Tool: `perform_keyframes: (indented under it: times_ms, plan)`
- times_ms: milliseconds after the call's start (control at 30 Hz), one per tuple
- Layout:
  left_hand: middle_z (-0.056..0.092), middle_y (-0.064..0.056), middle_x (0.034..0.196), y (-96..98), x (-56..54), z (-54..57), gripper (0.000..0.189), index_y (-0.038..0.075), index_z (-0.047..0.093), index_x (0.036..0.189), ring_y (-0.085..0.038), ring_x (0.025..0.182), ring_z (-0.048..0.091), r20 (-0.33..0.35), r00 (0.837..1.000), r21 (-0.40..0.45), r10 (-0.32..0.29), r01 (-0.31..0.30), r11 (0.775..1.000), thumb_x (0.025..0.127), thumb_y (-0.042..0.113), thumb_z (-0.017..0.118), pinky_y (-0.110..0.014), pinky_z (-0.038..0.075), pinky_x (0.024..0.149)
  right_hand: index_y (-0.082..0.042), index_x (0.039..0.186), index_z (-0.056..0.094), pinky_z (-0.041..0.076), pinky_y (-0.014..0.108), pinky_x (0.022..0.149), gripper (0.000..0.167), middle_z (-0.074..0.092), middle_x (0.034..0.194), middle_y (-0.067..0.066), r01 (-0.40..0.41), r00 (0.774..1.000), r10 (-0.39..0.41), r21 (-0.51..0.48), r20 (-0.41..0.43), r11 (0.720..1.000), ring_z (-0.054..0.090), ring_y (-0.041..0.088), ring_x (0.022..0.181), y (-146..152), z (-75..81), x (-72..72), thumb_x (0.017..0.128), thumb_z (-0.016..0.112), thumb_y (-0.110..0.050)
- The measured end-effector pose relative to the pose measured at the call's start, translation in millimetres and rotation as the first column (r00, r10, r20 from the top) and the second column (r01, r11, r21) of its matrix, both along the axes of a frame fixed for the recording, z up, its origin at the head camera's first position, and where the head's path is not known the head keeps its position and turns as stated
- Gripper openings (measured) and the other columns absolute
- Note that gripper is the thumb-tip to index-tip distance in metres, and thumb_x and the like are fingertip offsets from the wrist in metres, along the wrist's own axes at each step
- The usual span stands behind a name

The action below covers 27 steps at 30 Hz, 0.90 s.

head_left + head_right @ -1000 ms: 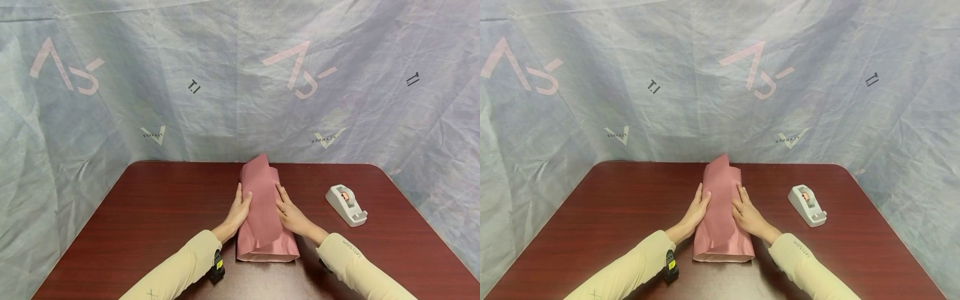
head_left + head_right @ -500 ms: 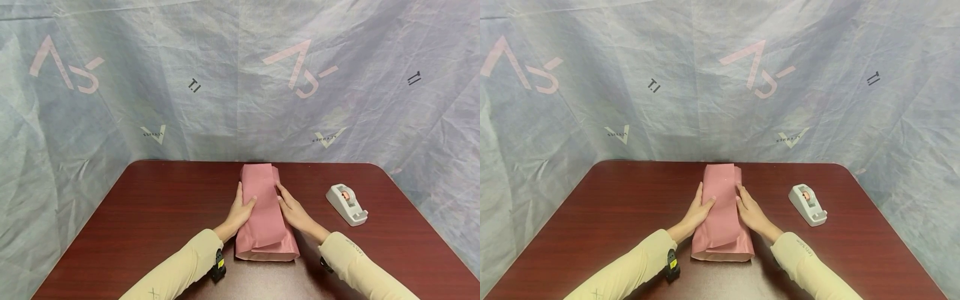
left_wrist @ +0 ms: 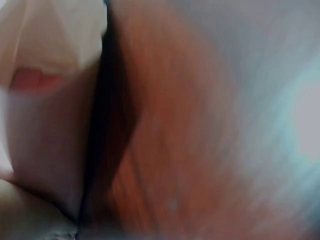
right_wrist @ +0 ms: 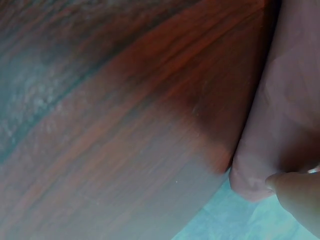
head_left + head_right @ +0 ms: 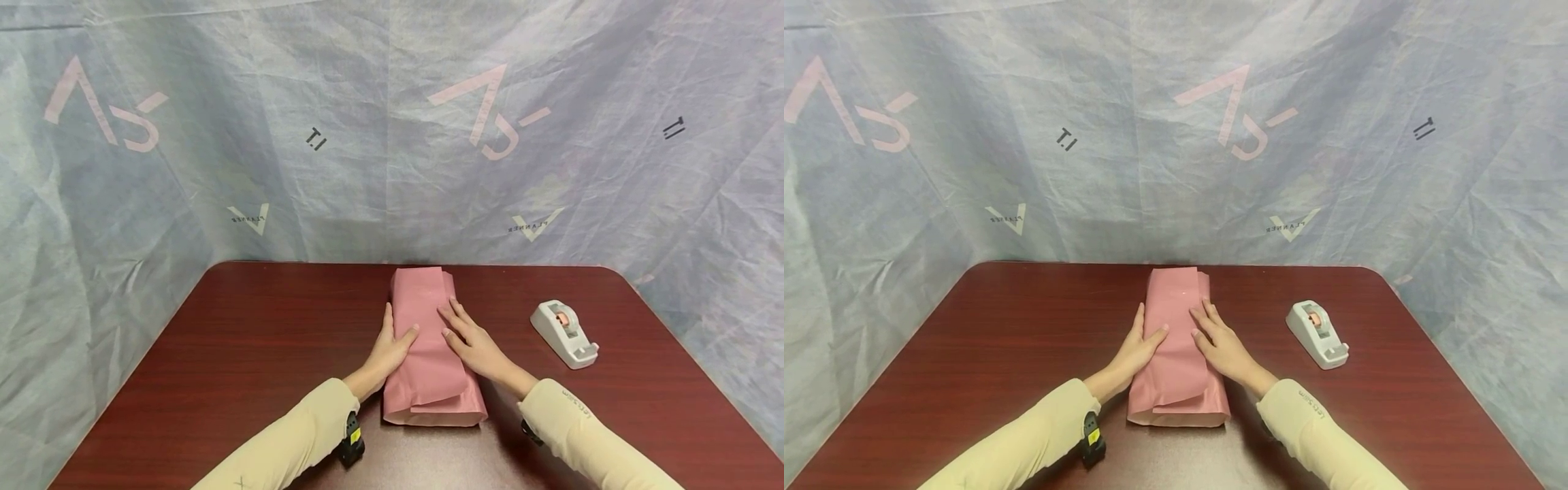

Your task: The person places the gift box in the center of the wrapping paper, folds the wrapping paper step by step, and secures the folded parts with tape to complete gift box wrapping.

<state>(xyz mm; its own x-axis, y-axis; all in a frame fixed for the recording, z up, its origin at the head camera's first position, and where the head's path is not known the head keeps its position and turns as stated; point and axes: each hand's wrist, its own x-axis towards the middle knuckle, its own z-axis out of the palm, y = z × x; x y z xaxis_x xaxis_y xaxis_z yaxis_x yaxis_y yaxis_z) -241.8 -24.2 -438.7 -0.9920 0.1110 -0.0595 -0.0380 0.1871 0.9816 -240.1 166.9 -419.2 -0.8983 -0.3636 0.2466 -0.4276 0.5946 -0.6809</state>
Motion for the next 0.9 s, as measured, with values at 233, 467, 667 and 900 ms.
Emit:
perform_keyframes:
  times_ms: [233, 467, 667, 900]
  plan:
    - [0.01, -0.02, 0.152, -5.1, 26.8, 3.4, 0.095, 0.014, -0.002, 0.148, -0.036, 0.139, 0.012, 0.115, 0.993, 0.026, -0.026, 0.023, 0.999, 0.084, 0.037, 0.063, -0.053, 0.014, 0.109, -0.005, 0.139, 0.037, 0.023, 0.057, 0.105, 0.048, 0.018, 0.151, 0.017, -0.011, 1.0, 0.011, 0.001, -0.005, 1.0, 0.014, 0.037, 0.138, -1, -2.3, -0.4, 0.094, 0.048, -0.019]
    - [-0.009, -0.016, 0.153, -9.4, 32.2, 8.5, 0.091, 0.013, -0.01, 0.147, -0.032, 0.14, -0.006, 0.142, 0.984, 0.172, -0.11, 0.085, 0.981, 0.087, 0.016, 0.059, -0.052, 0.001, 0.111, -0.004, 0.139, 0.037, 0.023, 0.057, 0.105, 0.047, 0.017, 0.151, 0.018, -0.007, 1.0, 0.007, 0.008, -0.022, 1.0, 0.014, 0.038, 0.138, -1, -3.7, -0.7, 0.095, 0.047, -0.018]
    - [0.005, -0.021, 0.152, -14.5, 39.7, 10.3, 0.11, 0.017, -0.01, 0.147, -0.035, 0.139, 0.007, 0.175, 0.977, 0.048, -0.123, 0.116, 0.992, 0.076, 0.041, 0.071, -0.054, 0.011, 0.109, -0.006, 0.139, 0.037, 0.023, 0.057, 0.105, 0.047, 0.017, 0.151, 0.018, 0.0, 1.0, 0.0, 0.016, -0.022, 1.0, 0.013, 0.038, 0.138, -2, -4.5, -0.5, 0.095, 0.047, -0.017]
    - [0.002, -0.028, 0.15, -24.9, 61.3, 16.0, 0.136, 0.013, -0.022, 0.143, -0.035, 0.138, 0.011, 0.068, 0.949, -0.143, -0.307, 0.314, 0.939, 0.061, 0.027, 0.085, -0.052, 0.014, 0.109, -0.005, 0.138, 0.039, 0.024, 0.058, 0.104, 0.046, 0.018, 0.15, 0.02, -0.003, 0.999, 0.004, 0.009, -0.039, 1.0, 0.015, 0.04, 0.137, -3, -3.7, -0.3, 0.094, 0.048, -0.016]
